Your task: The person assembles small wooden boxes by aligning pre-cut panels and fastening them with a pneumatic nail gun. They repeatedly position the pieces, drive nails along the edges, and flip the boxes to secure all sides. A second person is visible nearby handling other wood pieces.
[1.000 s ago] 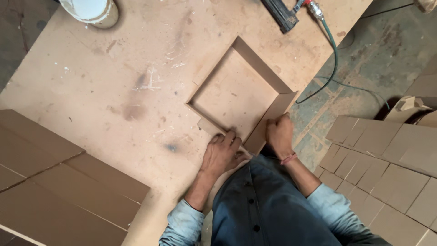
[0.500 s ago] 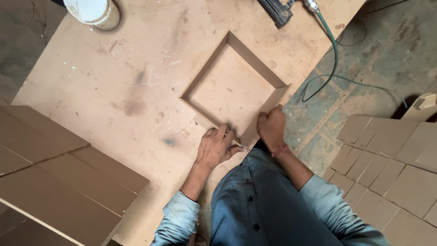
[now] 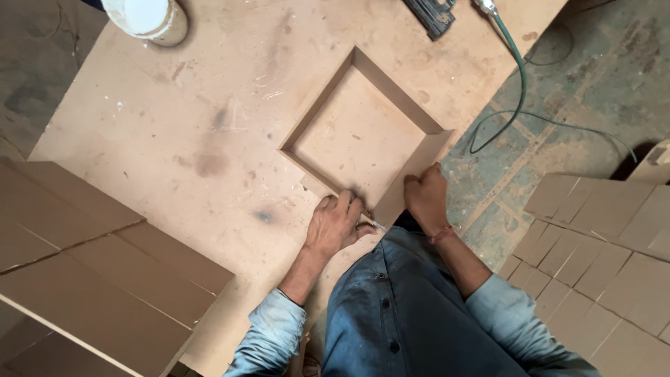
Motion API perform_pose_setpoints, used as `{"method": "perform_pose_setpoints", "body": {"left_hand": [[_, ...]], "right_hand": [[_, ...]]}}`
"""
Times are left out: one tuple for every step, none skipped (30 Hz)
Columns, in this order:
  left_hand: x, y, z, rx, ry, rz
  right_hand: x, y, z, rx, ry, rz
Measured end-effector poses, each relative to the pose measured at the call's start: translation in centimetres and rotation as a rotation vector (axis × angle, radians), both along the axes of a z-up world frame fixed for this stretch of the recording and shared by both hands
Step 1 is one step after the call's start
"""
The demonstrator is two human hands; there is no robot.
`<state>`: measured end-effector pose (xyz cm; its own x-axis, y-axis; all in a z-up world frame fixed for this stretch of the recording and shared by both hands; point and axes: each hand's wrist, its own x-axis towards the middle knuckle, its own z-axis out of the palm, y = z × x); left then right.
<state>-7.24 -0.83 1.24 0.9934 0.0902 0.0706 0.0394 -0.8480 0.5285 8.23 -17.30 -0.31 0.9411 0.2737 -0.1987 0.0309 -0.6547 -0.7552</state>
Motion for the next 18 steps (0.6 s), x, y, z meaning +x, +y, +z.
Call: {"method": "perform_pose_setpoints", "body": {"left_hand": [[-0.1, 0.1, 0.1, -0.001, -0.012, 0.003], [0.0, 0.1, 0.2, -0.003, -0.025, 0.002], [0.1, 0.2, 0.2, 0.004, -0.012, 0.002], [0.1, 0.2, 0.3, 0.007, 0.004, -0.003], [0.0, 0.1, 0.4, 0.009, 0.019, -0.008], [0.1, 0.1, 0.4, 0.005, 0.009, -0.011], [0.1, 0.1, 0.5, 0.001, -0.001, -0.014], [0.2, 0.3, 0.7, 0.0, -0.011, -0.015], [0.3, 0.5, 1.0, -0.021, -0.001, -0.019], [0.2, 0.6, 1.2, -0.045, 0.012, -0.022], [0.2, 0.7, 1.5, -0.068, 0.024, -0.026], [0.3, 0.9, 1.8, -0.081, 0.023, -0.026], [0.3, 1.0, 2.1, -0.093, 0.021, -0.026], [0.2, 1.1, 2.4, -0.104, 0.021, -0.029], [0.1, 1.1, 2.7, -0.106, 0.006, -0.025], [0.1, 1.1, 2.9, -0.105, -0.01, -0.024], [0.1, 1.1, 3.1, -0.105, -0.026, -0.023], [0.2, 1.1, 3.1, -0.07, -0.025, -0.032]], "right_hand": [[-0.1, 0.0, 0.5, 0.02, 0.023, -0.015], [0.0, 0.0, 1.0, 0.019, 0.057, -0.019], [0.1, 0.0, 1.4, 0.017, 0.091, -0.024], [0.0, -0.2, 1.8, 0.011, 0.128, -0.033], [-0.1, -0.3, 2.0, 0.013, 0.157, -0.042], [0.0, -0.3, 2.2, 0.015, 0.183, -0.053], [0.0, -0.3, 2.2, 0.016, 0.209, -0.064], [0.1, -0.2, 2.1, 0.0, 0.181, -0.055], [0.1, 0.0, 2.0, -0.017, 0.154, -0.046], [0.0, 0.0, 1.8, -0.036, 0.127, -0.037], [-0.1, 0.0, 1.6, -0.055, 0.101, -0.025], [-0.1, 0.0, 1.3, -0.071, 0.075, -0.008], [0.0, 0.1, 1.1, -0.087, 0.048, 0.008], [-0.1, 0.1, 0.9, -0.087, 0.073, -0.006], [-0.2, 0.1, 0.8, -0.088, 0.097, -0.02], [-0.2, 0.1, 0.7, -0.086, 0.121, -0.036], [-0.2, 0.0, 0.7, -0.09, 0.08, -0.018], [-0.2, 0.0, 0.6, -0.092, 0.041, 0.001]]}}
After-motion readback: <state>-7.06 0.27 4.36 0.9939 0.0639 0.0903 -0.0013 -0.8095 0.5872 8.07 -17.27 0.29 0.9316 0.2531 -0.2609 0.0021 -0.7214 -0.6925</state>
